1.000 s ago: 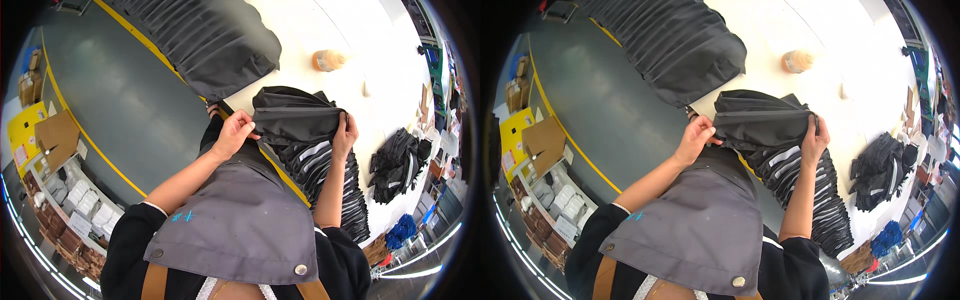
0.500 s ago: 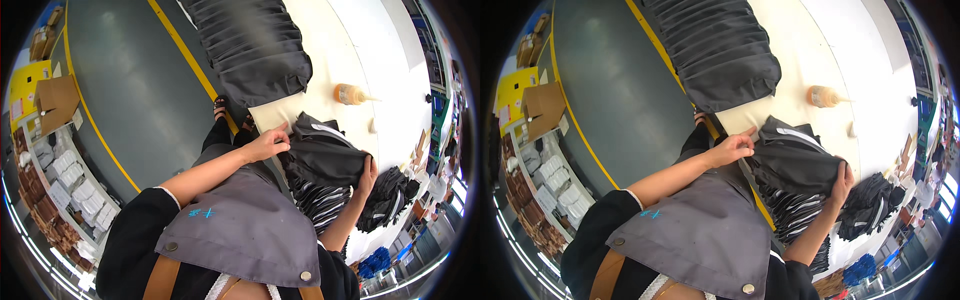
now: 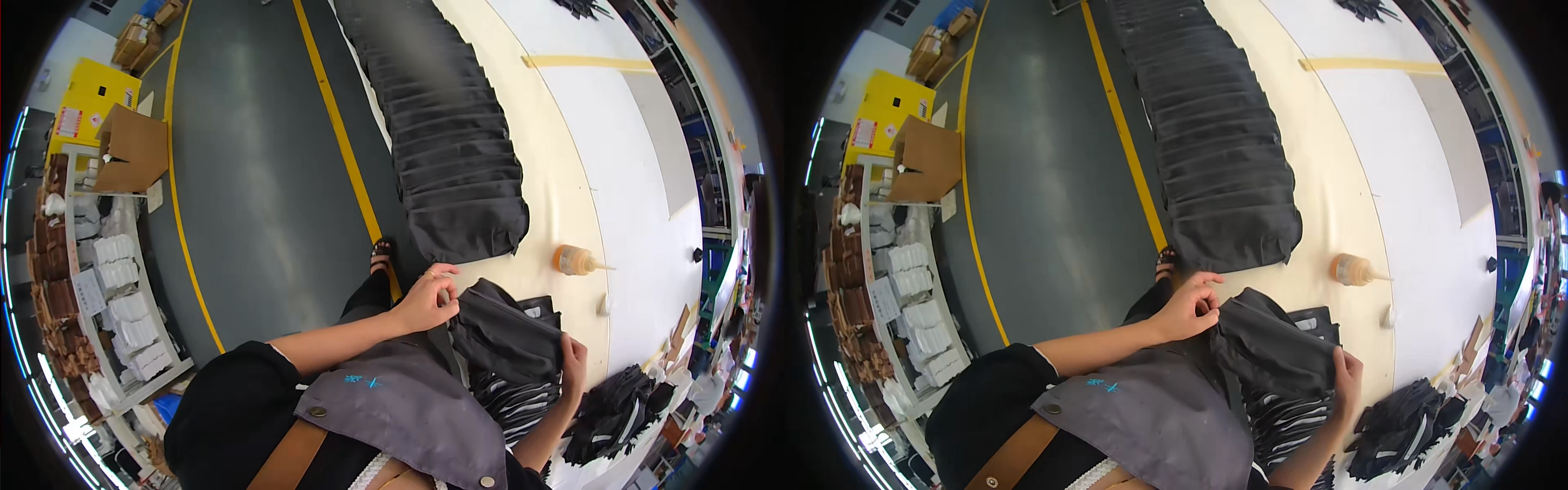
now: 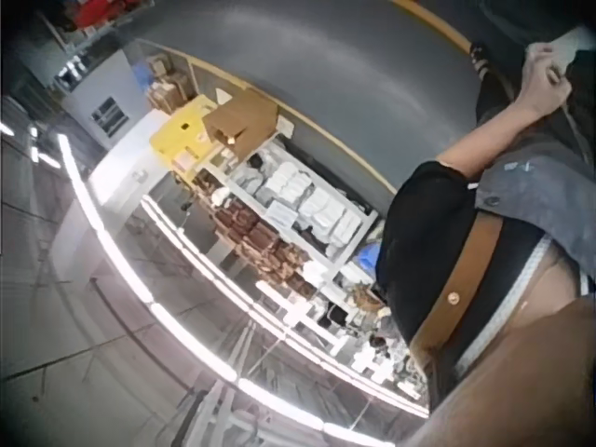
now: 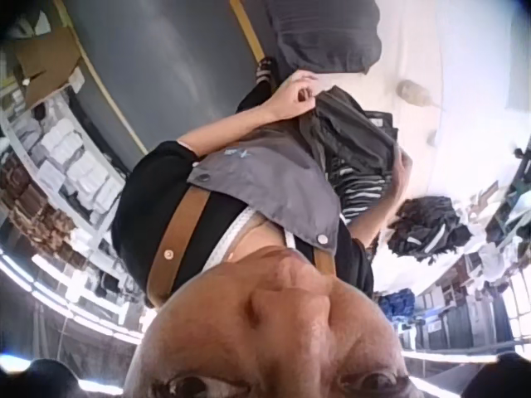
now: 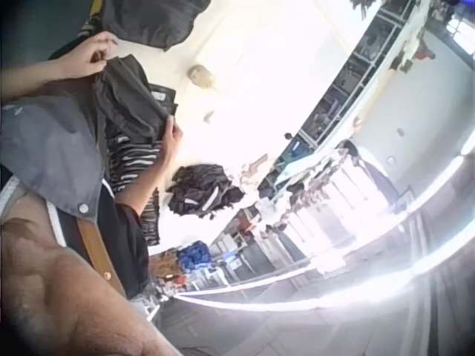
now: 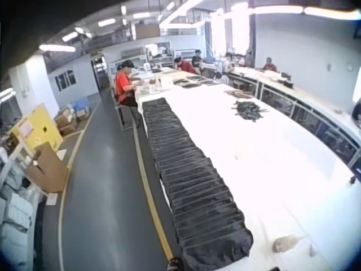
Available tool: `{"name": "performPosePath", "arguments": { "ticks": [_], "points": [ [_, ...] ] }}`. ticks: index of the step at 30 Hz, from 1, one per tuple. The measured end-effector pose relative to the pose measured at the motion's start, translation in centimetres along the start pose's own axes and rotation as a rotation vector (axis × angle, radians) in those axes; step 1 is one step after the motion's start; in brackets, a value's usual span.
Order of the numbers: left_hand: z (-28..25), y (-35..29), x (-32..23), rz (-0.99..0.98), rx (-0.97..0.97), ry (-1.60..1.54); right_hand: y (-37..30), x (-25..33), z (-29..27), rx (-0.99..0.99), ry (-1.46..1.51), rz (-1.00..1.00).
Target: The person applies glue from a squeeze bottle into the seams of black fabric pieces laid out on a table. They repeatedly pick up fabric pieces, align them, and apply glue along the edges before placing them back in a row.
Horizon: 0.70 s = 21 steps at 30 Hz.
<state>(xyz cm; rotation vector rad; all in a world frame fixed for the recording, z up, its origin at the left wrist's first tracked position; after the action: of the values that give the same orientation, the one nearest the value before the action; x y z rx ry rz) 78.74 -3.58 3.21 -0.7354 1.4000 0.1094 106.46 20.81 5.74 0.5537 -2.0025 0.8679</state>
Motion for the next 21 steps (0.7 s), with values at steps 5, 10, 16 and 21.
{"name": "performPosePath", "arguments": {
  "ticks": [5,10,16,21],
  "points": [
    [1.4,-1.0,3.2,-0.12,-0.016,-0.098,6.2,-4.9,0.8,-0.162,-0.618,0.126],
    [-1.8,-2.5,3.5,-0.124,-0.068,-0.154,5.5,-5.6,-0.3,-0.332,-0.386,0.161],
    [-0.7,-2.2,4.2,-0.394,0.065,-0.379,1.8,2.0,1.9,-0.562,-0.627,-0.274],
    [0.3,-2.1,5.0,-0.482,0.092,-0.371,5.8,3.4,8.5,-0.281,-0.713,-0.221]
  ]
}}
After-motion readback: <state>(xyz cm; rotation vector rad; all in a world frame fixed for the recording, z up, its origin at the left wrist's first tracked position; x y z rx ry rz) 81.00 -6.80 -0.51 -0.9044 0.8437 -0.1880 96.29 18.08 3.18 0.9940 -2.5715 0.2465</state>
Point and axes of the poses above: each hand's wrist, its own y-axis towards the middle knuckle, its own z-axis out of the palm, x = y × z, the point moved 7 cm from there along y, towards the middle knuckle, and after that the axes turned 12 degrees about -z, right-handed, at the moved point
